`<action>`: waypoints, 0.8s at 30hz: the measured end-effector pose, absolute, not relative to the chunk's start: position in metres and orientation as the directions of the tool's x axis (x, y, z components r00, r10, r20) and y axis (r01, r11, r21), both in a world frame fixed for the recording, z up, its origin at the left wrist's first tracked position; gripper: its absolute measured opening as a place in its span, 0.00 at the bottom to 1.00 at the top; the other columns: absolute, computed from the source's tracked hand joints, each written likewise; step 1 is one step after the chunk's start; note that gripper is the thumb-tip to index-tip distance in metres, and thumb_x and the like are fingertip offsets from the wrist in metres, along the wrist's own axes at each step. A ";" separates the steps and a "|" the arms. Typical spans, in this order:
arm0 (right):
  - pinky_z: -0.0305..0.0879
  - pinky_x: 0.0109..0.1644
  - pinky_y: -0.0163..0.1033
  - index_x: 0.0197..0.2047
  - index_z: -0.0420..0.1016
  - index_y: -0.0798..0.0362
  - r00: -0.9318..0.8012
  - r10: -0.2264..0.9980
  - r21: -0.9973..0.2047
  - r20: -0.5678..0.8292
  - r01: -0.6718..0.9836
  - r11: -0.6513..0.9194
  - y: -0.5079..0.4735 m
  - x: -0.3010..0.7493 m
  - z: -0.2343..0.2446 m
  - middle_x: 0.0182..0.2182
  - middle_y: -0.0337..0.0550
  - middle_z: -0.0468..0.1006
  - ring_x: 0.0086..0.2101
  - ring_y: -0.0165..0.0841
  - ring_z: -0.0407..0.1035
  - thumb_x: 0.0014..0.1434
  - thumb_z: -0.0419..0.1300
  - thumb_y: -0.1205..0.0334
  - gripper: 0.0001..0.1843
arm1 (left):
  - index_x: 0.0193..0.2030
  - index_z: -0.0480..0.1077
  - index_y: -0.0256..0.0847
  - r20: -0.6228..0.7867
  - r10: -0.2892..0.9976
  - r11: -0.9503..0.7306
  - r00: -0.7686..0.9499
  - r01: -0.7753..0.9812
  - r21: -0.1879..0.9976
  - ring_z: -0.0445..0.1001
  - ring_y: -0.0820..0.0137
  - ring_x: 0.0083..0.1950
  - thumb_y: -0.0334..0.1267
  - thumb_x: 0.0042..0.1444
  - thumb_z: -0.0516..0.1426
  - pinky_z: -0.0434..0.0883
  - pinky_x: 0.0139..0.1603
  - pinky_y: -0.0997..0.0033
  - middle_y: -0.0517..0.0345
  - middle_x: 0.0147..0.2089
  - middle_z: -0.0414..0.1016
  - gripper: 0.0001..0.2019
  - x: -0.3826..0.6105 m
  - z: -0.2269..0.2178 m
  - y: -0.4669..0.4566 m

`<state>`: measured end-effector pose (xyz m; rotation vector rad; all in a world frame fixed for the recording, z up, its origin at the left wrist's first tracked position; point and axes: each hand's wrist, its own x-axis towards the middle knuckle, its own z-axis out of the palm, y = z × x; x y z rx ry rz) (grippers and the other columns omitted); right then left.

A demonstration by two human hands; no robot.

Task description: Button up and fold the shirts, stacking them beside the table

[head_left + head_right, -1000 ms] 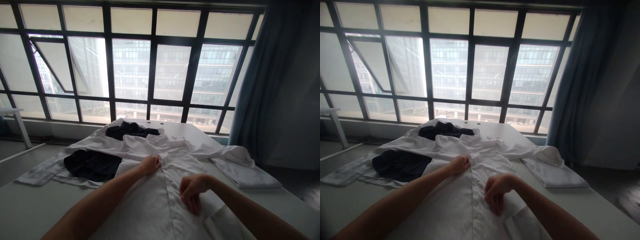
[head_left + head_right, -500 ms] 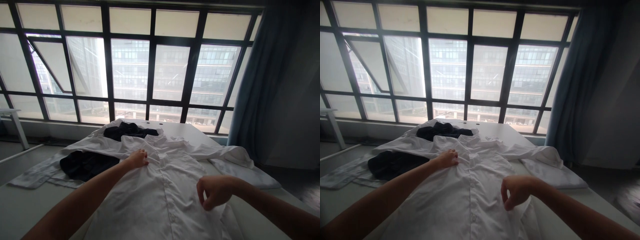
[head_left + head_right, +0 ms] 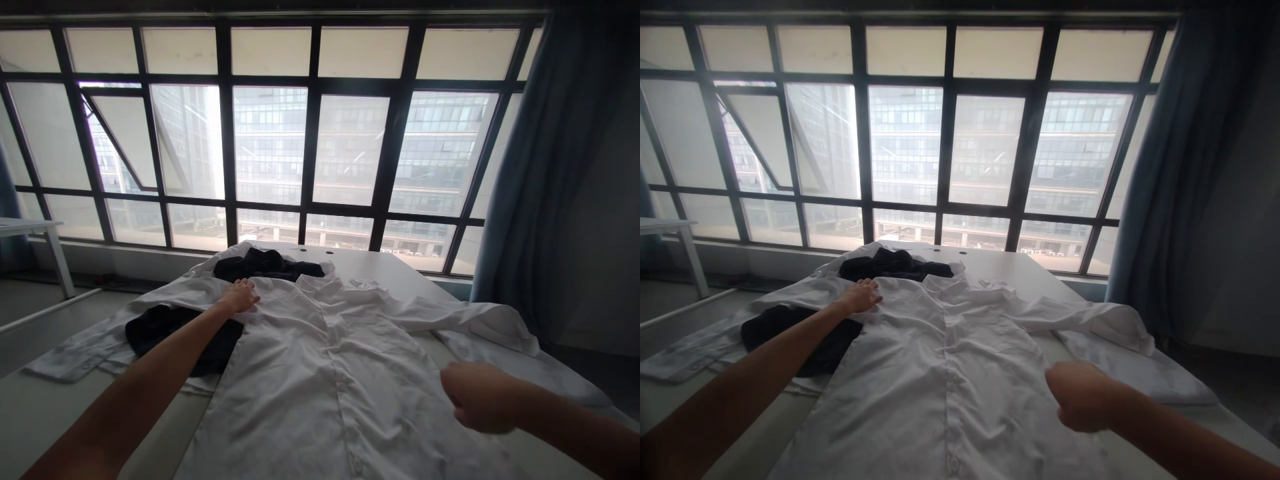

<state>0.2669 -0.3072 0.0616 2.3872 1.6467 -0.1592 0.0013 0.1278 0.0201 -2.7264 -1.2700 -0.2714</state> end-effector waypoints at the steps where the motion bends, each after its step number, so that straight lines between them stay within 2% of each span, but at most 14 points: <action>1: 0.66 0.30 0.40 0.25 0.76 0.54 0.374 0.900 0.173 -0.221 0.924 -0.342 -0.290 0.275 0.061 0.26 0.48 0.77 0.27 0.39 0.73 0.48 0.62 0.64 0.04 | 0.62 0.65 0.36 0.214 0.765 -0.619 0.608 0.785 -0.017 0.63 0.50 0.64 0.48 0.62 0.53 0.63 0.59 0.49 0.37 0.64 0.64 0.25 0.002 0.019 0.134; 3: 0.66 0.33 0.42 0.26 0.77 0.54 0.392 0.897 0.195 -0.202 0.914 -0.356 -0.258 0.292 0.059 0.28 0.49 0.78 0.29 0.40 0.74 0.52 0.60 0.62 0.07 | 0.64 0.62 0.37 0.200 0.792 -0.591 0.576 0.807 0.016 0.60 0.50 0.67 0.49 0.63 0.51 0.62 0.61 0.50 0.36 0.67 0.61 0.27 0.005 0.018 0.145; 5: 0.66 0.36 0.43 0.26 0.78 0.54 0.419 0.892 0.165 -0.166 0.904 -0.394 -0.233 0.314 0.056 0.30 0.50 0.79 0.32 0.43 0.75 0.54 0.59 0.60 0.09 | 0.67 0.59 0.37 0.192 0.808 -0.574 0.557 0.818 0.041 0.56 0.50 0.69 0.51 0.64 0.49 0.60 0.62 0.49 0.37 0.69 0.57 0.29 0.010 0.017 0.155; 8: 0.66 0.41 0.44 0.33 0.80 0.55 0.503 0.862 0.121 -0.065 0.861 -0.493 -0.201 0.353 0.048 0.37 0.53 0.81 0.39 0.46 0.75 0.54 0.60 0.61 0.09 | 0.69 0.56 0.37 0.234 0.798 -0.582 0.555 0.811 0.061 0.54 0.52 0.71 0.53 0.65 0.49 0.58 0.64 0.50 0.38 0.71 0.54 0.31 0.024 0.018 0.166; 10: 0.66 0.45 0.47 0.43 0.80 0.56 0.554 0.832 0.123 0.014 0.825 -0.551 -0.182 0.380 0.042 0.45 0.57 0.79 0.45 0.48 0.74 0.55 0.59 0.62 0.14 | 0.68 0.58 0.36 0.286 0.759 -0.621 0.584 0.782 0.054 0.57 0.53 0.70 0.53 0.64 0.50 0.57 0.65 0.51 0.39 0.70 0.58 0.31 0.037 0.019 0.169; 12: 0.65 0.50 0.49 0.55 0.74 0.58 0.568 0.816 0.086 0.108 0.812 -0.577 -0.161 0.401 0.035 0.54 0.60 0.74 0.51 0.50 0.71 0.58 0.58 0.60 0.23 | 0.66 0.61 0.37 0.333 0.707 -0.670 0.624 0.742 0.032 0.61 0.54 0.67 0.53 0.64 0.50 0.56 0.65 0.52 0.40 0.66 0.64 0.29 0.053 0.021 0.170; 15: 0.63 0.56 0.47 0.64 0.66 0.60 0.580 0.793 -0.072 0.186 0.813 -0.578 -0.128 0.422 0.025 0.61 0.62 0.67 0.56 0.47 0.67 0.63 0.55 0.54 0.30 | 0.58 0.70 0.39 0.294 0.677 -0.711 0.675 0.703 0.022 0.71 0.54 0.59 0.51 0.66 0.48 0.61 0.61 0.52 0.41 0.56 0.74 0.24 0.077 0.024 0.168; 17: 0.63 0.56 0.43 0.63 0.67 0.61 0.597 0.784 -0.197 0.172 0.800 -0.567 -0.107 0.431 0.020 0.60 0.60 0.69 0.56 0.44 0.68 0.65 0.52 0.53 0.28 | 0.53 0.74 0.38 0.242 0.677 -0.718 0.695 0.696 0.011 0.73 0.53 0.56 0.50 0.66 0.47 0.64 0.58 0.52 0.41 0.52 0.76 0.22 0.090 0.023 0.168; 19: 0.64 0.55 0.40 0.59 0.71 0.58 0.610 0.777 -0.273 0.157 0.782 -0.560 -0.090 0.437 0.016 0.57 0.58 0.73 0.54 0.41 0.70 0.66 0.50 0.54 0.25 | 0.52 0.75 0.37 0.229 0.667 -0.724 0.709 0.689 -0.022 0.70 0.51 0.59 0.50 0.66 0.48 0.64 0.57 0.51 0.39 0.55 0.75 0.22 0.099 0.021 0.169; 21: 0.65 0.51 0.38 0.53 0.76 0.55 0.627 0.764 -0.302 0.149 0.765 -0.569 -0.078 0.443 0.013 0.52 0.54 0.78 0.50 0.40 0.72 0.64 0.52 0.54 0.21 | 0.54 0.73 0.37 0.209 0.664 -0.727 0.718 0.685 -0.045 0.68 0.50 0.61 0.50 0.62 0.54 0.64 0.58 0.51 0.40 0.57 0.73 0.22 0.103 0.018 0.172; 24: 0.68 0.42 0.37 0.42 0.81 0.54 0.653 0.754 -0.325 0.075 0.731 -0.600 -0.070 0.449 0.014 0.40 0.51 0.82 0.41 0.40 0.76 0.58 0.59 0.55 0.14 | 0.52 0.75 0.41 0.120 0.706 -0.705 0.698 0.709 0.015 0.73 0.54 0.56 0.45 0.56 0.60 0.68 0.54 0.59 0.44 0.54 0.76 0.19 0.103 0.017 0.176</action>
